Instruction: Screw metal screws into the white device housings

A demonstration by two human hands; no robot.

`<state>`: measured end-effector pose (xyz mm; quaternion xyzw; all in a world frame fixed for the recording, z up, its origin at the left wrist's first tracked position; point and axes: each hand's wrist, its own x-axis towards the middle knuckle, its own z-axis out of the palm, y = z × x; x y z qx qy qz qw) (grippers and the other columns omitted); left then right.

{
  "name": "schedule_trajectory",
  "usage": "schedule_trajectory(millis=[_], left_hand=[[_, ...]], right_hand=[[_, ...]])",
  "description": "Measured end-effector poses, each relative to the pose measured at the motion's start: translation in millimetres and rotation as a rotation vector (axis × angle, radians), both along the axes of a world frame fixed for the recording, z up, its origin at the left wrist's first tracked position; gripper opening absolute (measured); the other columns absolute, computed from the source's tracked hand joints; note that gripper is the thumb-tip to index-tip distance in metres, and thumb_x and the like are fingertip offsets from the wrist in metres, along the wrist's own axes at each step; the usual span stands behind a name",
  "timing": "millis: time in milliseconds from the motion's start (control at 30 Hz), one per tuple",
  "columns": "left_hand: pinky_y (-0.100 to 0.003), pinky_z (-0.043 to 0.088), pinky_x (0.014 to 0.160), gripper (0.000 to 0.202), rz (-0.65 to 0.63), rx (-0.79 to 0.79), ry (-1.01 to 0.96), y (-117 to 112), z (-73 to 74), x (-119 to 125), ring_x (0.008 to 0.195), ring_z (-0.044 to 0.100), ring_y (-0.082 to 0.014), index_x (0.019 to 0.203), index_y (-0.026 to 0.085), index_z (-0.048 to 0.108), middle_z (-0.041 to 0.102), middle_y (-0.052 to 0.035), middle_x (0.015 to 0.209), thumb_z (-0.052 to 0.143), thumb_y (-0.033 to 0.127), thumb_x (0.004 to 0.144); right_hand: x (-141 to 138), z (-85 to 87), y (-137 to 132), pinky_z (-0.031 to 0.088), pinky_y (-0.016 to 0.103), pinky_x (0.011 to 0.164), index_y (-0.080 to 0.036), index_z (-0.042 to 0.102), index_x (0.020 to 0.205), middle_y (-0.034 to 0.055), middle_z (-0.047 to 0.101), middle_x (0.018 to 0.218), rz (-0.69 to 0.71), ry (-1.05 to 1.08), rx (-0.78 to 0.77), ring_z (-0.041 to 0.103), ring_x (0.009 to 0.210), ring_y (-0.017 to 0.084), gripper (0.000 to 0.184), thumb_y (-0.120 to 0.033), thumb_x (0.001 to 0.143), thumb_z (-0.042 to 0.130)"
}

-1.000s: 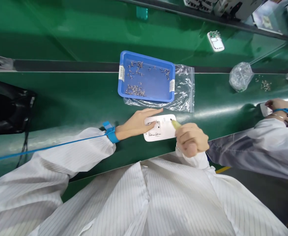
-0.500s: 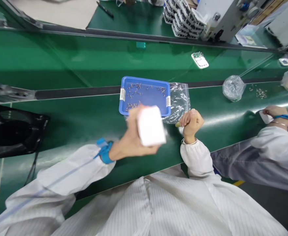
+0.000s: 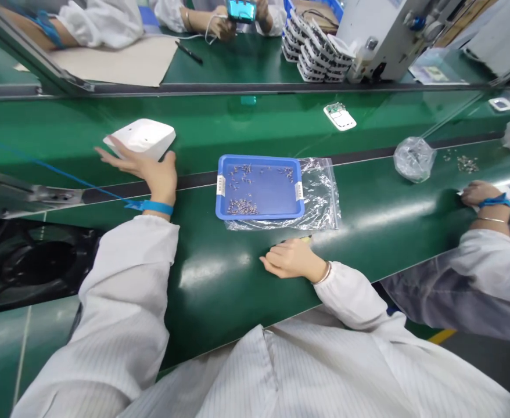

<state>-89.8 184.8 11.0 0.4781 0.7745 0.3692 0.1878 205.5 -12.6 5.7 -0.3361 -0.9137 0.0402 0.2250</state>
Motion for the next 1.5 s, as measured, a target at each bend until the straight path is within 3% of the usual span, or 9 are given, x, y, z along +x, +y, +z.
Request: schedule_trajectory(millis=[67,133,200,333,533,733,900,1100,1500], left_hand=[[-0.053,-0.007,0.117,0.099,-0.185,0.102,0.141,-9,-3.9,8,0.142,-0.024,-0.0422,0.150,0.017,0.000,-0.025,-0.0100,0.156,0.066,0.054,0.086],[-0.059,-0.005,0.118,0.074,-0.326,0.188,0.239,-13,-11.7,15,0.143,-0.017,-0.0475,0.146,0.014,0.026,-0.013,-0.0093,0.158,0.065,0.040,0.089],[-0.060,0.003,0.119,0.058,-0.352,0.223,0.274,-10,-21.3,19,0.145,-0.005,-0.0478,0.135,0.009,0.044,0.003,-0.0123,0.159,0.066,0.030,0.085],[-0.062,0.017,0.118,0.042,-0.322,0.232,0.310,-1,-35.8,16,0.145,0.015,-0.0442,0.122,0.016,0.057,0.021,-0.0164,0.154,0.064,0.025,0.081],[-0.066,0.020,0.116,0.031,-0.353,0.343,0.270,-4,-37.8,16,0.144,0.020,-0.0421,0.113,0.024,0.061,0.028,-0.0140,0.150,0.065,0.027,0.083],[-0.052,0.034,0.115,0.020,-0.447,0.509,0.143,-33,-21.6,47,0.135,0.041,-0.0277,0.105,0.026,0.066,0.047,-0.0105,0.134,0.051,0.034,0.095],[-0.062,0.020,0.118,0.015,-0.663,0.373,0.271,-39,-21.1,62,0.141,0.032,-0.0338,0.096,0.029,0.071,0.046,-0.0043,0.141,0.062,0.025,0.084],[-0.062,0.026,0.114,0.021,-0.676,0.165,0.289,-35,-23.4,61,0.139,0.032,-0.0376,0.101,0.029,0.072,0.042,-0.0071,0.143,0.063,0.028,0.082],[-0.055,0.030,0.113,0.016,-0.678,0.142,0.239,-38,-20.6,64,0.133,0.039,-0.0335,0.097,0.026,0.071,0.045,-0.0080,0.138,0.065,0.035,0.085]], right_hand=[[-4,-5.0,-2,0.016,0.028,0.050,-0.018,0.054,0.062,-0.0014,0.057,0.054,0.004,-0.179,-0.059,0.044,0.046,0.008,0.045,-0.033,0.099,0.036],[-5,-7.6,-2,0.016,0.029,0.051,-0.017,0.056,0.064,-0.0009,0.059,0.057,-0.016,-0.231,-0.096,0.047,0.048,0.008,0.046,-0.035,0.100,0.034],[-5,-8.2,-2,0.016,0.030,0.051,-0.017,0.056,0.064,-0.0006,0.059,0.057,-0.037,-0.233,-0.103,0.049,0.049,0.008,0.047,-0.034,0.101,0.034],[-5,-7.9,-2,0.016,0.030,0.051,-0.017,0.058,0.065,-0.0001,0.061,0.060,-0.058,-0.241,-0.114,0.053,0.051,0.009,0.047,-0.035,0.101,0.033],[-4,-10.5,-2,0.015,0.030,0.051,-0.017,0.059,0.064,-0.0003,0.061,0.058,-0.026,-0.251,-0.127,0.052,0.050,0.009,0.048,-0.036,0.101,0.034],[-4,-11.4,-2,0.015,0.030,0.051,-0.017,0.059,0.066,0.0001,0.061,0.059,-0.029,-0.255,-0.143,0.050,0.049,0.008,0.050,-0.036,0.102,0.030],[-5,-10.4,-2,0.015,0.029,0.051,-0.018,0.061,0.068,0.0006,0.062,0.061,-0.044,-0.267,-0.167,0.050,0.051,0.009,0.050,-0.037,0.102,0.030],[-6,-7.5,-3,0.016,0.028,0.051,-0.017,0.063,0.069,0.0011,0.063,0.063,-0.057,-0.277,-0.195,0.052,0.053,0.009,0.050,-0.037,0.102,0.031],[-6,-4.9,-3,0.015,0.030,0.051,-0.017,0.063,0.071,0.0018,0.065,0.066,-0.072,-0.288,-0.235,0.055,0.056,0.010,0.050,-0.038,0.102,0.029]])
